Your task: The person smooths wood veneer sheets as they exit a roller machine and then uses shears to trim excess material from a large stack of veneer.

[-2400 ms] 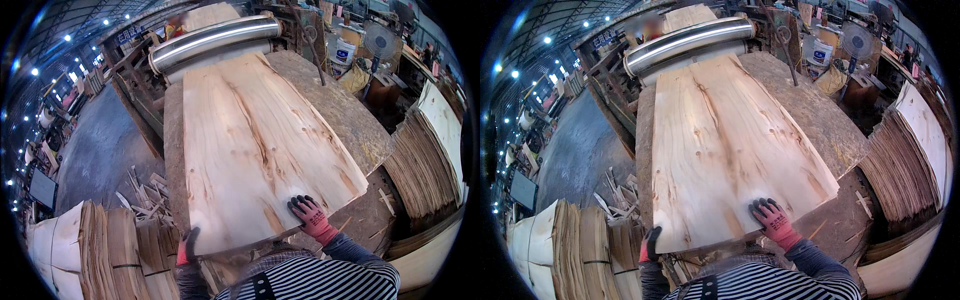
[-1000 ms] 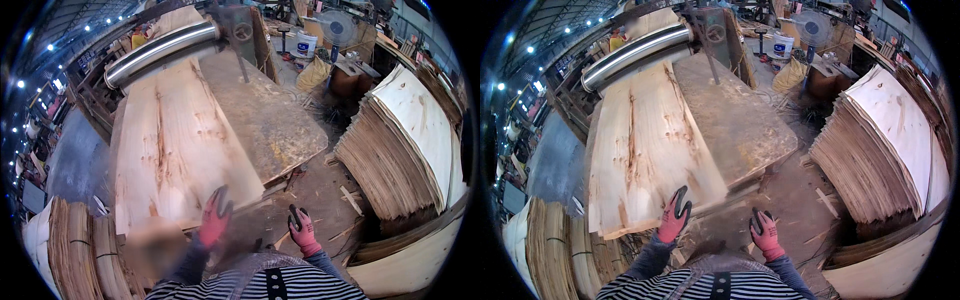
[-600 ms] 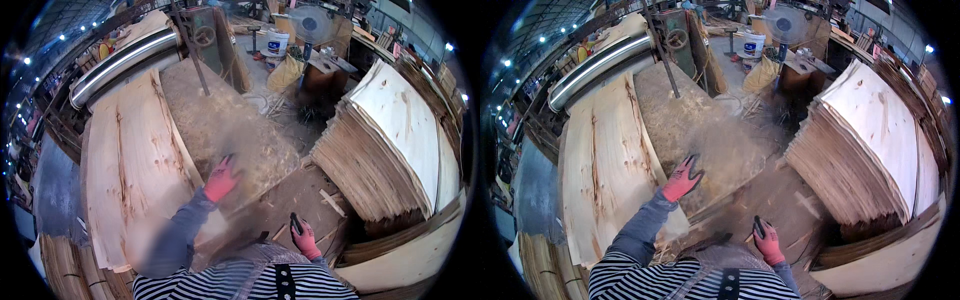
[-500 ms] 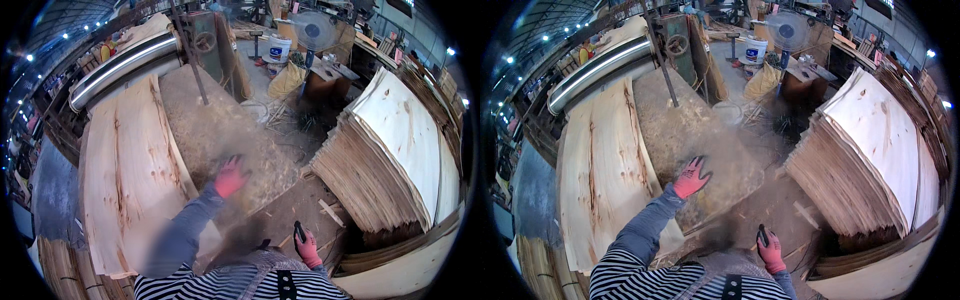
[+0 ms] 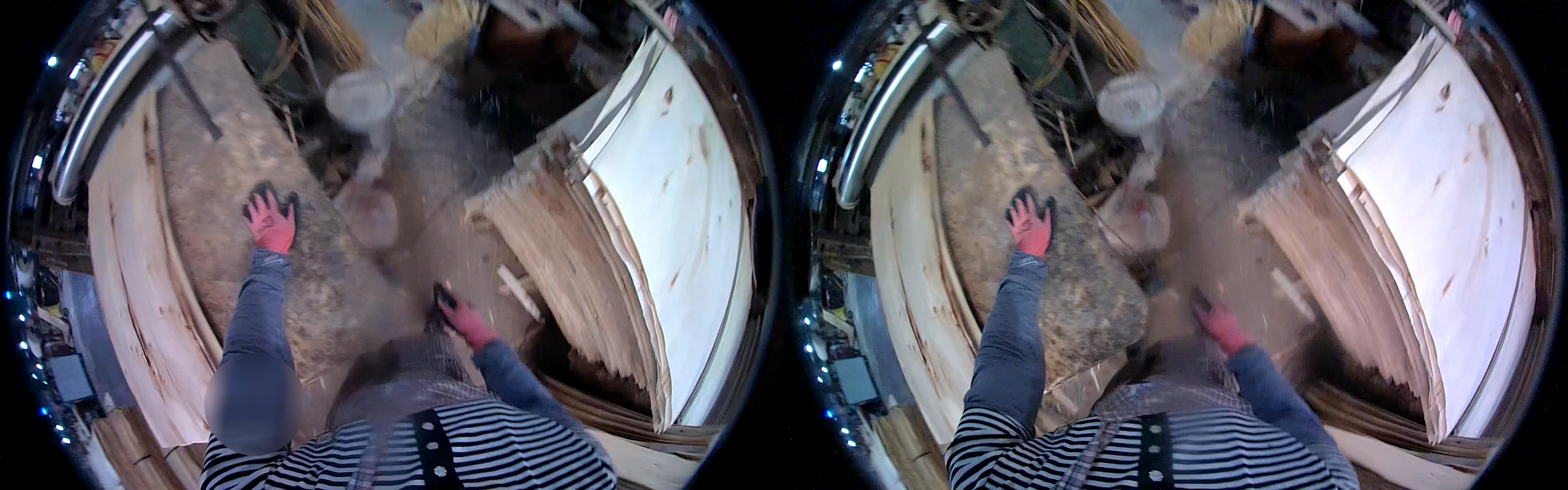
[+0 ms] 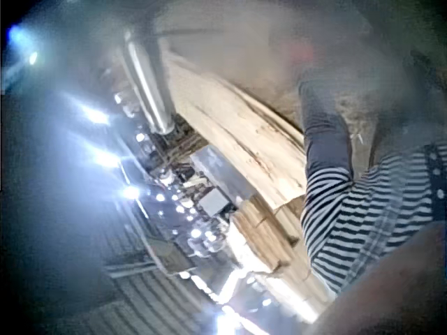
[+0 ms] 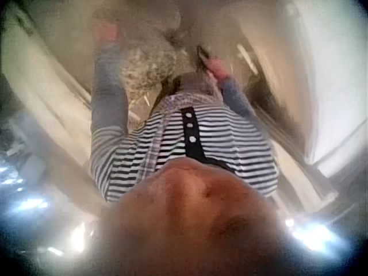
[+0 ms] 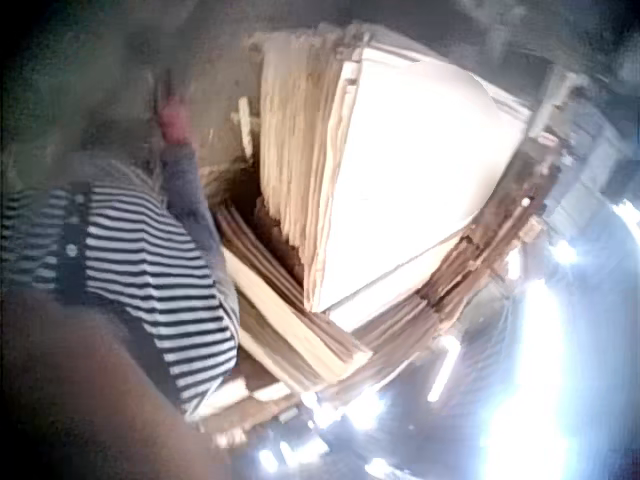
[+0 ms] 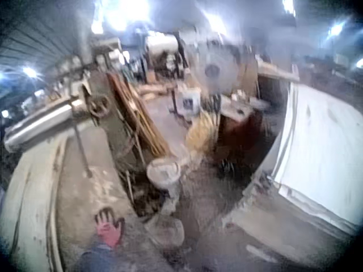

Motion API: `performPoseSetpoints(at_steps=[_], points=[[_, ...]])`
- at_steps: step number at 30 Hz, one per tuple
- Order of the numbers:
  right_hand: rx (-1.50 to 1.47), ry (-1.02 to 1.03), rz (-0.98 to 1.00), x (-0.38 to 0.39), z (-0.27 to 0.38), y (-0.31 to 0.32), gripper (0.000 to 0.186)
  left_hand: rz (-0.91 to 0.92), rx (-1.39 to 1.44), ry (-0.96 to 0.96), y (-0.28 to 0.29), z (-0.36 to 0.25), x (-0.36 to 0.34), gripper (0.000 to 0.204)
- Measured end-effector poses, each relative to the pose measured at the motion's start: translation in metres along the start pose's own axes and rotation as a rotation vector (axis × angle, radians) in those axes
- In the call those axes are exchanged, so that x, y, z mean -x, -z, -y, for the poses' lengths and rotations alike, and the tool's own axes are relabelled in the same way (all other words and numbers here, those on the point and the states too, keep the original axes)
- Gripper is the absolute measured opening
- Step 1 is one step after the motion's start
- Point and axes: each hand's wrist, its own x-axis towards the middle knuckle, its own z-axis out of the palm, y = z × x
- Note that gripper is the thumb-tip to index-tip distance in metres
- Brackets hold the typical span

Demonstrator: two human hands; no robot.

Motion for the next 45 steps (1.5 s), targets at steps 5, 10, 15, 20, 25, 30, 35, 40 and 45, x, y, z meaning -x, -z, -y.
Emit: performPoseSetpoints(at_steps=[5, 10, 15, 20, 25, 30, 35, 40, 45], points=[[-0.201, -0.059, 0.327, -0.132, -0.090, -0.038, 0.043, -0.028, -0.006, -0.060, -0.019, 0.018, -0.001, 0.066], [-0.362, -0.211, 0.396, -0.204, -0.121, -0.099, 0.042, -0.054, 0.233, -0.109, 0.000, 0.008, -0.006, 0.063], [-0.428, -0.289, 0.467, -0.227, -0.131, -0.137, 0.041, 0.073, 0.320, 0.015, 0.004, 0.019, 0.006, 0.060], [-0.448, -0.350, 0.510, -0.229, -0.140, -0.147, 0.040, 0.106, 0.330, 0.006, 0.004, 0.020, 0.007, 0.071], [-0.421, -0.341, 0.543, -0.216, -0.140, -0.139, 0.040, 0.077, 0.347, 0.048, 0.034, 0.009, 0.013, 0.060], [-0.488, -0.312, 0.521, -0.227, -0.157, -0.114, 0.039, 0.219, 0.338, -0.004, 0.042, -0.024, 0.005, 0.084], [-0.582, -0.245, 0.511, -0.234, -0.133, -0.105, 0.039, 0.251, 0.280, 0.058, 0.055, -0.024, 0.004, 0.081], [-0.438, -0.051, 0.531, -0.226, -0.130, -0.084, 0.040, 0.222, 0.384, 0.085, 0.059, -0.019, 0.010, 0.077], [-0.871, 0.002, 0.448, -0.177, -0.007, -0.046, 0.044, 0.077, 0.452, 0.123, 0.072, -0.017, 0.025, 0.072]])
